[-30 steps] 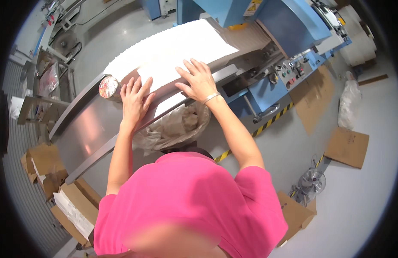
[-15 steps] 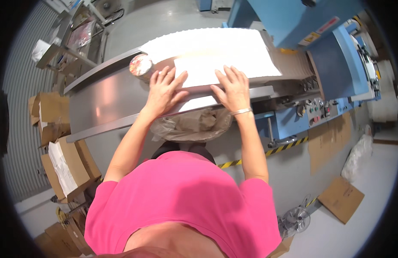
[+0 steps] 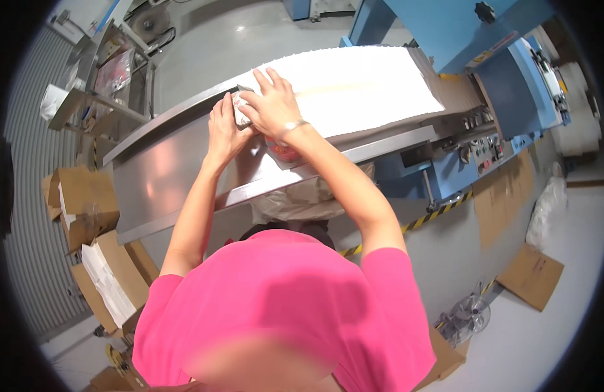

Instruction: Gather pleated paper filters from the machine output and place them onto a conveyor belt for packaging.

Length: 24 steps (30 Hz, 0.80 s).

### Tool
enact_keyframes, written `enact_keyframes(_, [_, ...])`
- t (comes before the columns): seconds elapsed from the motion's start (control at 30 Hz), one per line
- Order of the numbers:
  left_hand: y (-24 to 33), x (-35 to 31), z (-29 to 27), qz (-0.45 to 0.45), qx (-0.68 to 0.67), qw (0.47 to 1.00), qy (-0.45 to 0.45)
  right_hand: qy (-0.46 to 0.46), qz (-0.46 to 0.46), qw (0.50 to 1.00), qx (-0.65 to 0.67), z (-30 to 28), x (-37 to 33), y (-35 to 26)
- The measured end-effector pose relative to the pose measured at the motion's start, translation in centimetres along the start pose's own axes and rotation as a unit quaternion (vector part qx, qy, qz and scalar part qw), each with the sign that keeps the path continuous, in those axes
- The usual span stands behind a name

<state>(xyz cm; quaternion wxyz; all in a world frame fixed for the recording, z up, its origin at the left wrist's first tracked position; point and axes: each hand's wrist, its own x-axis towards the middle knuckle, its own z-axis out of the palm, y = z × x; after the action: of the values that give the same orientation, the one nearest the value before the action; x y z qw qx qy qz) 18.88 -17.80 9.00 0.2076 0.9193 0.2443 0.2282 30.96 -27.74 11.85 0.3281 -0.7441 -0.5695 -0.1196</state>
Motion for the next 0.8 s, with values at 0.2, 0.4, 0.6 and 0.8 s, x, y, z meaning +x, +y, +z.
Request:
enact_keyframes(0.2, [-2.9, 1.2, -3.4, 0.027, -0.128, 0.987, -0.090, -0.062, 0.066, 0.993, -0.077, 3.4, 2.4, 1.2])
enact_keyframes(0.4, [-3.9, -0.8, -7.4, 0.111, -0.164, 0.946, -0.258, -0.089, 0.118, 0.984, -0.100, 2.6, 1.8, 0.5])
enact_keyframes(0.6, [-4.9, 2.3, -3.6, -0.275, -0.476, 0.797, -0.250, -0.118, 0.140, 0.976, -0.117, 3.1, 2.1, -0.7])
enact_keyframes(0.8, [-2.9, 5.2, 0.3, -0.315, -0.610, 0.692, -0.223, -0.092, 0.097, 0.991, 0.009, -1.5, 0.6, 1.3])
